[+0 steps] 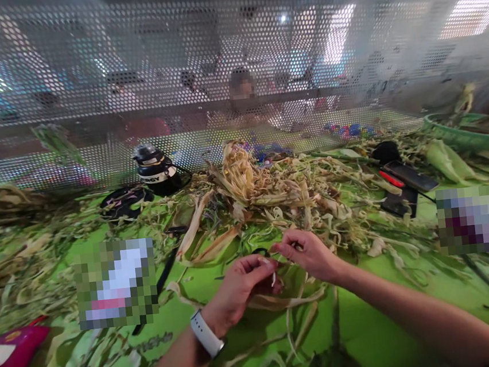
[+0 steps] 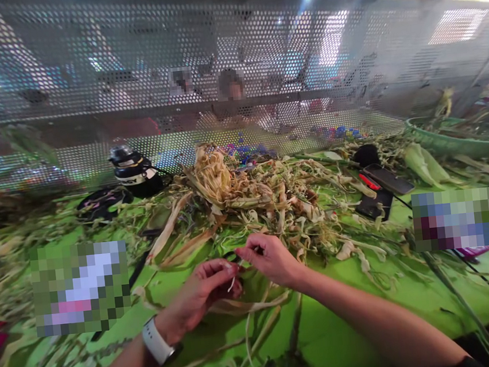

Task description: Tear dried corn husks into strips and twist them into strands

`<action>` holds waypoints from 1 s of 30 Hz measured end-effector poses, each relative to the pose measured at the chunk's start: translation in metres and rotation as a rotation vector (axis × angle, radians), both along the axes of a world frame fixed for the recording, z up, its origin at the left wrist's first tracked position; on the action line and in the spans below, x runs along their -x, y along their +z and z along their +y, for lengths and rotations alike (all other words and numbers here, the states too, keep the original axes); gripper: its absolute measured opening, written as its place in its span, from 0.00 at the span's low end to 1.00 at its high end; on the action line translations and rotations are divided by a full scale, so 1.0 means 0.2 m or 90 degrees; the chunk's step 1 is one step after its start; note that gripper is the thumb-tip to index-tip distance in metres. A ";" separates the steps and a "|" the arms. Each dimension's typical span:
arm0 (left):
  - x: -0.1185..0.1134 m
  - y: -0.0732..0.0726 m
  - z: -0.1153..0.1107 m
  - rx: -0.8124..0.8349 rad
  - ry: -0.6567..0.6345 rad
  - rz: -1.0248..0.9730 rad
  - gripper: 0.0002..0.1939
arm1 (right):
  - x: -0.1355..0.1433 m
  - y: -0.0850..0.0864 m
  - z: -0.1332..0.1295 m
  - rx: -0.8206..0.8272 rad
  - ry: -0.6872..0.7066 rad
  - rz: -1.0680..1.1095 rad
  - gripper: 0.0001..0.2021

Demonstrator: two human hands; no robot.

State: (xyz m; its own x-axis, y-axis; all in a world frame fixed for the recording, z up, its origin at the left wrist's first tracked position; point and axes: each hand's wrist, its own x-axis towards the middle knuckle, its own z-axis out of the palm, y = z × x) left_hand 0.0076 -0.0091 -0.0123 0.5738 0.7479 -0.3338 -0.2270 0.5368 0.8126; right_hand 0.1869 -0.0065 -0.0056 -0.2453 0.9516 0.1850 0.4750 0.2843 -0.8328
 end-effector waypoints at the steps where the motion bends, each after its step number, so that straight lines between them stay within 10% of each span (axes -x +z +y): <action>1: 0.00 0.00 0.00 -0.005 -0.006 0.005 0.11 | 0.00 0.00 0.00 -0.005 -0.006 -0.002 0.19; 10: -0.04 -0.03 0.02 0.008 0.218 -0.156 0.07 | -0.04 0.01 0.03 0.014 -0.144 0.216 0.11; 17: -0.07 -0.05 -0.02 -0.097 0.244 -0.121 0.11 | 0.06 -0.02 -0.07 0.246 0.176 0.227 0.12; 30: -0.06 -0.02 -0.02 -0.101 0.236 -0.021 0.14 | 0.09 -0.11 -0.07 0.328 0.152 0.299 0.20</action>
State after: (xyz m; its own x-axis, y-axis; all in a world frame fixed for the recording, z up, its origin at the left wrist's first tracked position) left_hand 0.0201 -0.0126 -0.0171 0.2634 0.9471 -0.1835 -0.4097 0.2820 0.8676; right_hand 0.1691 -0.0196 -0.0271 -0.4617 0.8767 -0.1350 0.0093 -0.1474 -0.9890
